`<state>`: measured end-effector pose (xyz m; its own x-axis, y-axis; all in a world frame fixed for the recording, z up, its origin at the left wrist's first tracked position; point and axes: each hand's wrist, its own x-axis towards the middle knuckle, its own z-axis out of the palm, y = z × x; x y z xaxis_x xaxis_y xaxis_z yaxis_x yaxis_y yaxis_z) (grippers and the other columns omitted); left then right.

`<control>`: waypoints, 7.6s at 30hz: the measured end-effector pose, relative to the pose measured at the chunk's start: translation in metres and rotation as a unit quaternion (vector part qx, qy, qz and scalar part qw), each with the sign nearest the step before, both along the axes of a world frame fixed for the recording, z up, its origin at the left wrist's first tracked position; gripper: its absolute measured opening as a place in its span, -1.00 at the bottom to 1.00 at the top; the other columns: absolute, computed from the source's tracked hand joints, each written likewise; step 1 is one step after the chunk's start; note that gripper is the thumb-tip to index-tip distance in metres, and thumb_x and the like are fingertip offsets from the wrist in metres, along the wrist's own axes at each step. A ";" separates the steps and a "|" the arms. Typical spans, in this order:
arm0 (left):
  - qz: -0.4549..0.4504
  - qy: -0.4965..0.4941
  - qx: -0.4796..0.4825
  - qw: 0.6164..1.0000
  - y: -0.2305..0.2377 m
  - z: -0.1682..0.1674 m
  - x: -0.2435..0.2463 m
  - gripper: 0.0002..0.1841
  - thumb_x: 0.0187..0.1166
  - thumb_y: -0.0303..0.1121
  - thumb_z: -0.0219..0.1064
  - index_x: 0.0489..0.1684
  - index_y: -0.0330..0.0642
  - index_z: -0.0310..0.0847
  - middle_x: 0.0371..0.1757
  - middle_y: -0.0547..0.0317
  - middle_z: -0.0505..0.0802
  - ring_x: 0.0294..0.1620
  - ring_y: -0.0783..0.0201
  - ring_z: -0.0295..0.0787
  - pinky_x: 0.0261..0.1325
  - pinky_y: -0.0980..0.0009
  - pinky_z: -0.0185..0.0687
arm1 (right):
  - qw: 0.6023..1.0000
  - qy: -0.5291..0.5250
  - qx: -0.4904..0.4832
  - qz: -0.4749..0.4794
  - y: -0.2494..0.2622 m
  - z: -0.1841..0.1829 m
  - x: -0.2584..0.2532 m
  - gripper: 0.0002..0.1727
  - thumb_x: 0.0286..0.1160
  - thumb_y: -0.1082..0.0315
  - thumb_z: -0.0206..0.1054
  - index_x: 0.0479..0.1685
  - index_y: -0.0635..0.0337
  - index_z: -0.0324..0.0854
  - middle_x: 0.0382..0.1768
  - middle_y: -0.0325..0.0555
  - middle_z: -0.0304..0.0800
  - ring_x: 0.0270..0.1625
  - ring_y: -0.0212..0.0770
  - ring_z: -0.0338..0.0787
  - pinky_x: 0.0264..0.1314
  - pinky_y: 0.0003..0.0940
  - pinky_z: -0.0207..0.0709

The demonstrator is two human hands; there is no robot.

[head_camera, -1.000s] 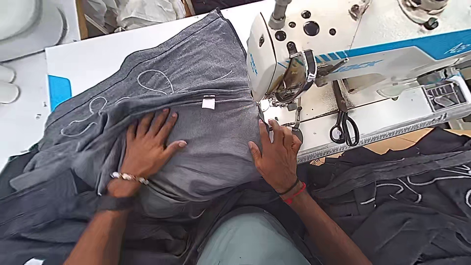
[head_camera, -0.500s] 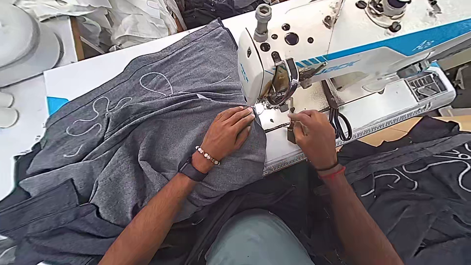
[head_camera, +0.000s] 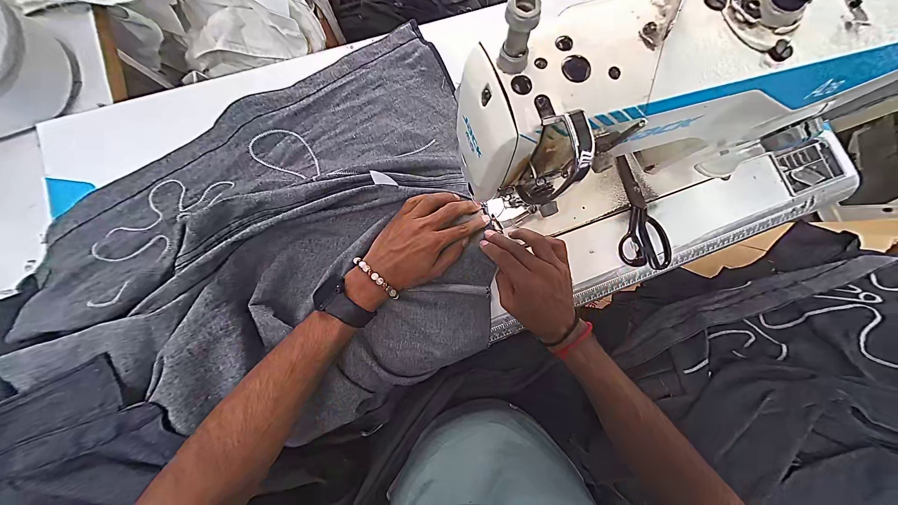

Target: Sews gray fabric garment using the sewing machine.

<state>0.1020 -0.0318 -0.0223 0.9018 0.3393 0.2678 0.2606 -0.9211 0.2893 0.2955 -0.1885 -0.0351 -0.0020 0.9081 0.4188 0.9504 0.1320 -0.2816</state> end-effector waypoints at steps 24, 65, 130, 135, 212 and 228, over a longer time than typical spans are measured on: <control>0.156 0.042 0.020 0.987 -0.051 -0.004 0.013 -0.49 0.81 0.07 -0.01 0.64 0.25 0.54 0.73 0.38 0.52 0.75 0.18 0.32 0.72 0.07 0.15 | 0.893 0.377 -0.188 -0.156 -0.039 0.036 -0.055 -0.34 0.58 0.03 0.32 0.55 0.27 0.47 -0.24 -0.10 0.89 -0.22 -0.24 0.89 -0.15 -0.20 0.78; 0.123 0.045 0.077 0.988 -0.040 0.004 0.014 -0.63 0.77 -0.10 0.10 0.35 0.20 0.78 0.56 0.20 0.67 0.66 0.03 0.40 0.67 0.02 0.24 | 0.913 0.329 -0.137 -0.198 -0.026 0.026 -0.041 -0.52 0.49 0.25 0.22 0.40 0.00 0.76 -0.64 -0.35 0.61 -0.65 -0.40 0.46 -0.57 -0.37 0.38; 0.182 0.042 0.049 0.981 -0.064 -0.006 0.017 -0.54 0.74 -0.11 0.03 0.54 0.19 0.63 0.63 0.15 0.58 0.67 0.01 0.36 0.63 0.03 0.23 | 0.954 0.223 -0.124 -0.159 -0.037 0.040 -0.034 -0.54 0.55 0.31 0.16 0.37 0.16 0.77 -0.74 -0.32 0.62 -0.76 -0.38 0.46 -0.70 -0.36 0.35; 0.151 0.027 0.062 0.986 -0.052 -0.006 0.015 -0.59 0.74 -0.11 0.07 0.40 0.16 0.73 0.57 0.14 0.65 0.66 0.02 0.37 0.67 0.04 0.19 | 0.956 0.212 -0.121 -0.160 -0.041 0.044 -0.036 -0.52 0.49 0.33 0.17 0.36 0.17 0.78 -0.79 -0.36 0.53 -0.80 -0.40 0.37 -0.74 -0.38 0.26; 0.092 0.002 -0.003 0.996 -0.082 -0.005 0.013 -0.58 0.77 -0.12 0.06 0.49 0.31 0.69 0.67 0.40 0.61 0.81 -0.04 0.26 0.81 -0.22 -0.01 | 0.981 0.142 -0.020 -0.129 -0.054 0.021 0.022 -0.74 0.61 0.14 0.30 -0.07 0.04 0.86 0.00 -0.09 0.84 0.13 -0.10 0.78 0.12 -0.15 0.68; 0.086 0.014 0.009 0.996 -0.078 -0.002 0.011 -0.57 0.74 -0.11 0.08 0.51 0.33 0.68 0.68 0.37 0.61 0.80 0.00 0.27 0.80 -0.12 0.03 | 0.940 0.070 -0.331 -0.050 -0.113 0.044 0.029 -0.82 0.37 0.30 0.30 -0.24 0.00 0.84 -0.32 -0.13 0.80 -0.28 -0.07 0.83 -0.38 -0.02 0.68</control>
<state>0.1126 -0.1099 -0.0244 0.8382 0.4841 0.2510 0.4218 -0.8673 0.2642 0.3245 -0.3015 0.0091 0.1098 0.9625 -0.2482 0.8959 -0.2040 -0.3946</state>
